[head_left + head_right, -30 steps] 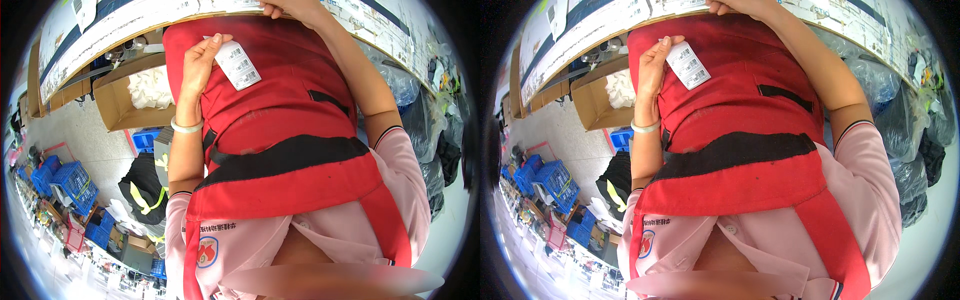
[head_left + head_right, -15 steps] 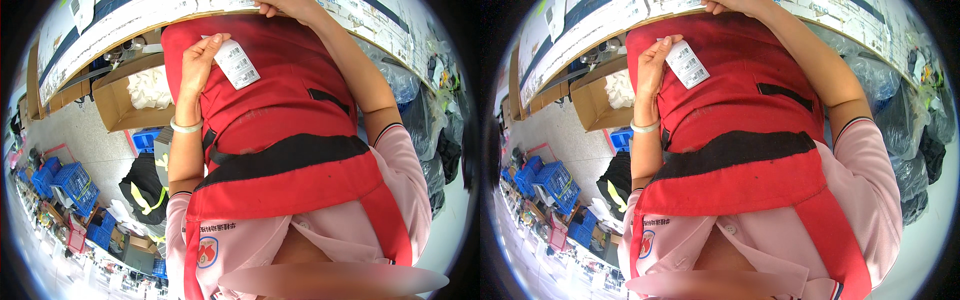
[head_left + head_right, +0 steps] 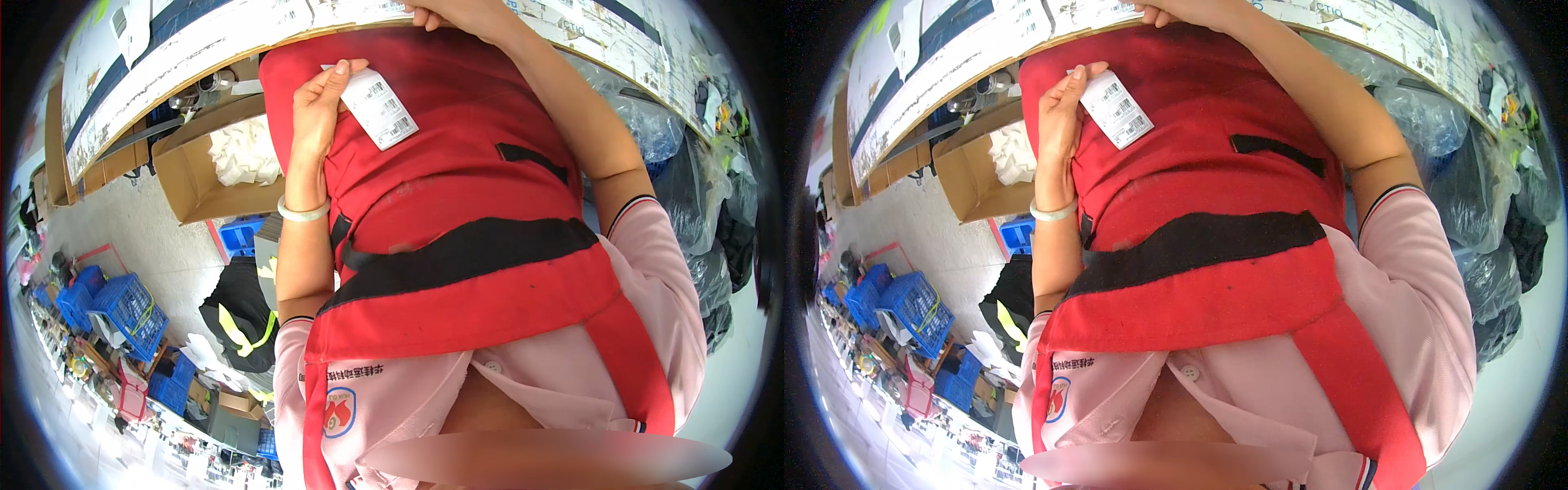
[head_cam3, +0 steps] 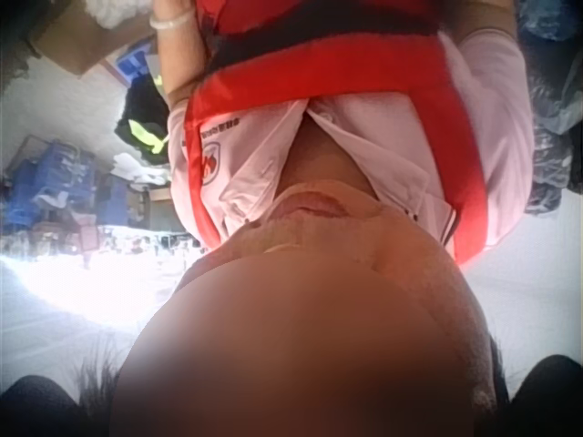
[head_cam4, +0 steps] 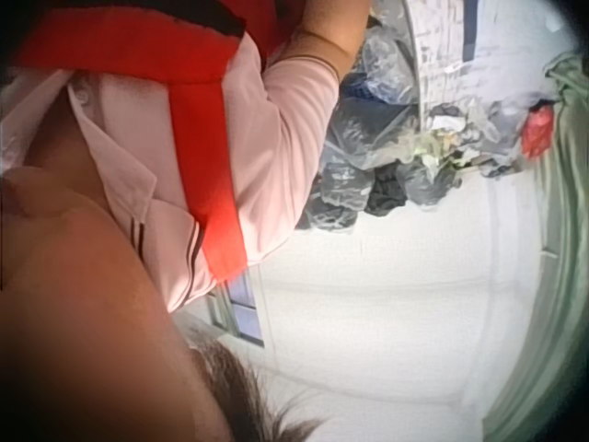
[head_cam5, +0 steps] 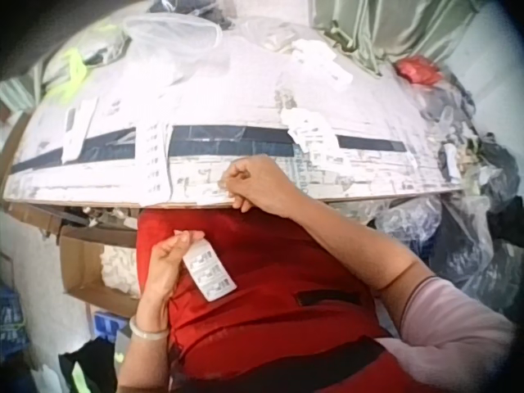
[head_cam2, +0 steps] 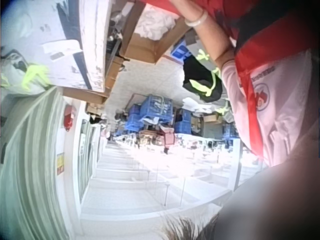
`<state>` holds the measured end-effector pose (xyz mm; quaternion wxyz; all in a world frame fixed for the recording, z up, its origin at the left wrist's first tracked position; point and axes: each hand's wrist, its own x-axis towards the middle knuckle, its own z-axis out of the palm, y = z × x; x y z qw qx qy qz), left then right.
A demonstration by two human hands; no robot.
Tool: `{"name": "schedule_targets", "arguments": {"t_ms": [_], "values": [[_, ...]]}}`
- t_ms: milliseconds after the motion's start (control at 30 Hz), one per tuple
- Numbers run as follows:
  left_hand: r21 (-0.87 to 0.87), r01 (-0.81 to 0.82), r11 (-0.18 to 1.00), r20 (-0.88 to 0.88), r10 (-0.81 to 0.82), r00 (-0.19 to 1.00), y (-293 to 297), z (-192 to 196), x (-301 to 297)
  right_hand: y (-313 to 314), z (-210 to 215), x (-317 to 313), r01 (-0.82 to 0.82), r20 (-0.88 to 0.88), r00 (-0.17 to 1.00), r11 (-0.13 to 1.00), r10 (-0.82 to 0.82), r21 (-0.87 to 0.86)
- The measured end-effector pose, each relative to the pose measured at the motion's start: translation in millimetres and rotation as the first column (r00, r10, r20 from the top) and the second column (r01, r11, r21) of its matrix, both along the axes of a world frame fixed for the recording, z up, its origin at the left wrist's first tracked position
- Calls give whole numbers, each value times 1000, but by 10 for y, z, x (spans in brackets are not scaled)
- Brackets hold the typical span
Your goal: Checking and sorting product identification tags on a workbench.
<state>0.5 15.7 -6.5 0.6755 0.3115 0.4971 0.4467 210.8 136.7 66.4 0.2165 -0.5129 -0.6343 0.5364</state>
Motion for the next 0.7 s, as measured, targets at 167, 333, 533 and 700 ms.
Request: {"name": "schedule_targets", "arguments": {"t_ms": [167,333,533,700], "values": [[-19,-40,999,61,41,997,5,34,22,-80,44,331,63,-145,987,998,-67,-27],[34,83,996,144,-87,986,-43,101,-106,30,161,1280,369,-9,928,919,-372,136],[0,65,998,112,-65,992,-44,90,-85,105,-137,1879,231,551,668,844,-500,484],[0,-5,1000,79,5,997,-19,111,27,-194,260,1127,256,417,755,814,-505,522]]}}
